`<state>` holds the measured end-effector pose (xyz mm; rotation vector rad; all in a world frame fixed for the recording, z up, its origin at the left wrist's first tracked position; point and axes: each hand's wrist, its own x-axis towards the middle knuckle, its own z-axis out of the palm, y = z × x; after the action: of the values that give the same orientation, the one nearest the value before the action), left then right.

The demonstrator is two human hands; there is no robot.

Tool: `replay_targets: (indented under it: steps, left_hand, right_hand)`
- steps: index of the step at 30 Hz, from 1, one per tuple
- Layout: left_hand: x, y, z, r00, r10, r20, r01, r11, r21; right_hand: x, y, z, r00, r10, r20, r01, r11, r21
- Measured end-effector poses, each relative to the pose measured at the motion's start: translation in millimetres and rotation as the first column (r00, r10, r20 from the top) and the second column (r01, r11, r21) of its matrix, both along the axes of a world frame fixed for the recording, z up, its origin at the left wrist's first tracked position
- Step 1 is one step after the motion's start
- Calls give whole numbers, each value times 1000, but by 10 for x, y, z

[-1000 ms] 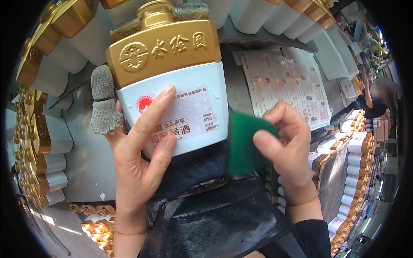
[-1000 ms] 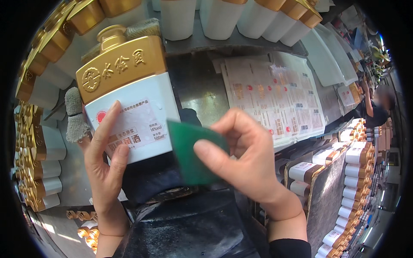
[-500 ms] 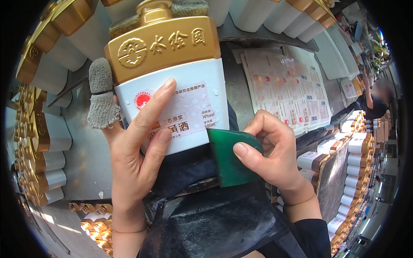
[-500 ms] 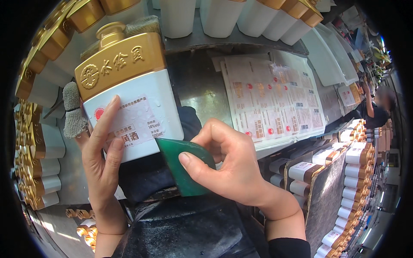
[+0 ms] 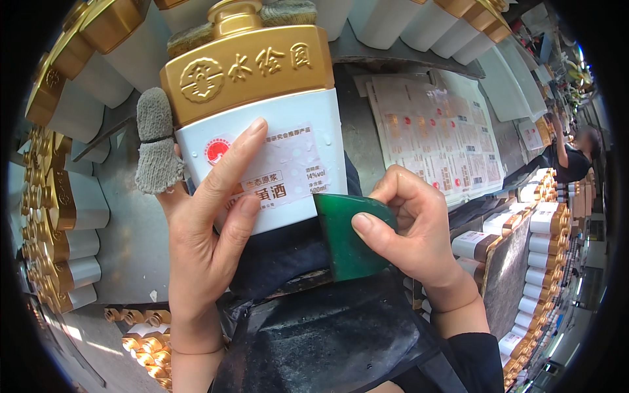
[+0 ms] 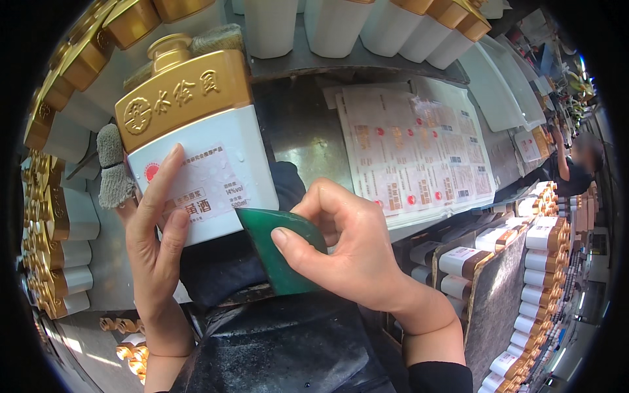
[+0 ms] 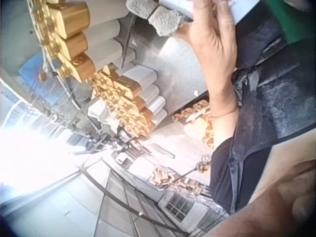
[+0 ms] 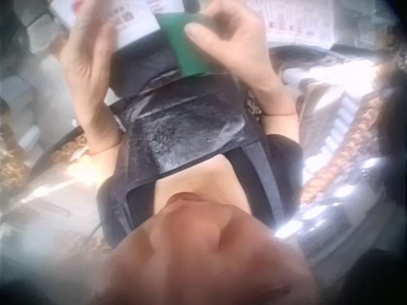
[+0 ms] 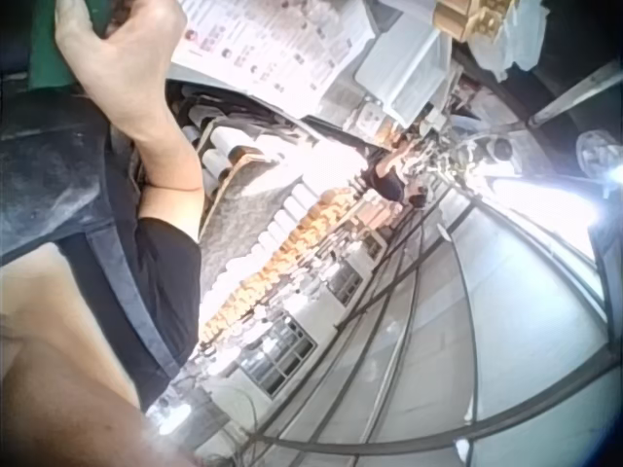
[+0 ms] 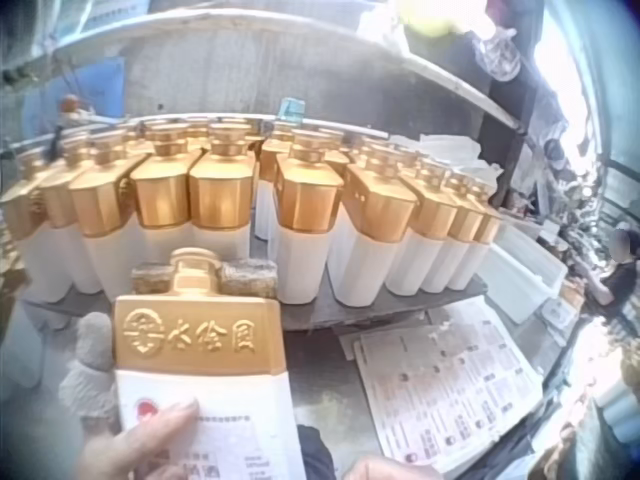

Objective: The person applies labels to white bottles with gold tops. They pick up a bottle, smooth a label onto the back, wipe the surface with a green tool, and then apply a second label to the front. The person repeats this process for multiple bottles, placing the finished ones on a nearby table.

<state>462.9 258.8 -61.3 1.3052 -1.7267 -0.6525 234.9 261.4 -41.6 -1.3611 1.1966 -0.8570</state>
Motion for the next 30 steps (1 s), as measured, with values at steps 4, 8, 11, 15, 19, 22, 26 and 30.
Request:
replay_targets:
  steps: [4,8,11,15,19,22,26,30]
  left_hand:
    - [-9,0,2,1000,-1,0,1,1000,-19]
    - [-11,0,-6,1000,-6,-25,6,1000,-3]
    - [-8,6,-7,1000,-5,-13,4,1000,-6]
    - [-17,-15,0,1000,-4,4,4,999,-54]
    - [45,-2,-39,1000,-15,6,15,999,-45]
    - [19,-10,-124,846,-135,-515,134,990,-40]
    - [39,20,-179,869,-46,-492,76,996,42]
    - [58,64,-132,867,-28,-497,70,995,66]
  right_hand:
    - [4,-3,2,1000,-5,-7,5,1000,-3]
    - [-7,-5,-13,1000,-5,-9,4,1000,-10]
    - [-7,-6,-28,1000,-10,-10,9,1000,-17]
    - [-10,-12,-44,1000,-5,-26,4,999,-52]
    - [-34,-43,26,994,5,-106,-17,993,-120]
    - [-141,-210,146,991,18,-130,-66,926,-371]
    - [237,-698,510,818,-161,-552,-441,442,-781]
    - [710,-1147,715,702,-384,-600,-593,153,-791]
